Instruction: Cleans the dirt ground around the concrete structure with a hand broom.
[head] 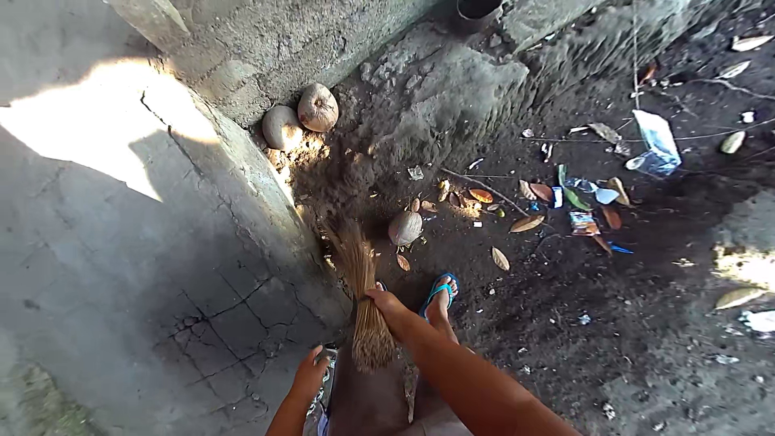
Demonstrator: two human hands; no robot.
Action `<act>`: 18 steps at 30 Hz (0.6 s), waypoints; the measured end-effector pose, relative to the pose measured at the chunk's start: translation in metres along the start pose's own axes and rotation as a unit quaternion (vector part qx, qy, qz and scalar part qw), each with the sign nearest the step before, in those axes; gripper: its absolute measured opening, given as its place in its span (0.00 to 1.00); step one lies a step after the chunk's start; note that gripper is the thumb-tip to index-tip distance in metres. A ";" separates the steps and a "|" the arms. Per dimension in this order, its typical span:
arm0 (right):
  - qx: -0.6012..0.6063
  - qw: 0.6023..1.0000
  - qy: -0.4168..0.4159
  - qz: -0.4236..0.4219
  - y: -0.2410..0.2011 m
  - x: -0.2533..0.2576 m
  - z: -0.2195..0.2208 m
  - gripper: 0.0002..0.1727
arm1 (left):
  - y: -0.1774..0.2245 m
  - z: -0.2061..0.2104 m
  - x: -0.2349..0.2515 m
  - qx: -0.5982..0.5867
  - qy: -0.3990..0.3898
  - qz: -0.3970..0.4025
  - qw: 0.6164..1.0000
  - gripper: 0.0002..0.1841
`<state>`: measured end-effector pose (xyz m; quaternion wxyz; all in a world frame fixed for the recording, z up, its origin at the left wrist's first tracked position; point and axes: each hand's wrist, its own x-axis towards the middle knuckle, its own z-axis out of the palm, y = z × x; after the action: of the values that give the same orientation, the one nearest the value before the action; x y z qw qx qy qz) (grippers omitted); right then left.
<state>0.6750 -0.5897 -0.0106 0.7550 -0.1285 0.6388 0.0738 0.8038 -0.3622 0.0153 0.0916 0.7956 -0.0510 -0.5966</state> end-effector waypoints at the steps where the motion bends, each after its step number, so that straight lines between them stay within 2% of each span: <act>1: -0.011 1.000 -0.003 -0.024 0.010 -0.015 0.004 0.33 | 0.000 -0.001 -0.001 -0.007 -0.003 0.011 1.000 0.31; 3: -0.052 0.997 -0.033 -0.043 0.033 -0.051 0.008 0.49 | -0.007 -0.004 0.001 -0.021 -0.004 0.012 1.000 0.31; 5: -0.072 0.996 -0.045 -0.035 0.045 -0.075 0.006 0.53 | -0.018 -0.003 0.004 -0.014 0.003 -0.013 1.000 0.31; 7: -0.084 0.994 -0.044 -0.047 0.030 -0.063 -0.007 0.50 | -0.022 -0.002 0.010 0.007 0.005 -0.034 0.999 0.31; 9: -0.066 0.995 -0.020 -0.074 -0.015 -0.035 -0.029 0.39 | -0.018 0.000 0.012 0.018 0.003 -0.043 0.999 0.31; 10: -0.036 0.995 0.013 -0.089 -0.037 -0.018 -0.036 0.30 | -0.014 0.000 0.011 0.011 0.003 -0.039 0.999 0.31; 11: 0.010 0.994 0.046 -0.099 -0.055 -0.004 -0.039 0.27 | -0.010 0.000 0.008 0.000 0.006 -0.031 0.999 0.31; 12: 0.057 0.989 0.075 -0.117 -0.064 0.005 -0.038 0.28 | -0.007 0.000 0.006 -0.014 0.010 -0.021 1.000 0.30; 14: 0.134 0.976 0.085 -0.150 -0.060 -0.004 -0.021 0.41 | -0.007 -0.002 0.004 -0.031 0.020 -0.009 0.999 0.30; 16: 0.179 0.969 0.045 -0.162 -0.039 -0.036 -0.003 0.55 | -0.015 -0.003 0.008 -0.017 0.026 -0.017 0.999 0.30; 18: 0.176 0.974 0.006 -0.143 -0.027 -0.064 -0.005 0.58 | -0.024 0.001 0.010 0.023 0.022 -0.034 0.999 0.30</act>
<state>0.6670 -0.6140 0.0545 0.7644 -0.0835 0.6216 -0.1493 0.8053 -0.3410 0.0010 0.0537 0.8116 -0.0353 -0.5807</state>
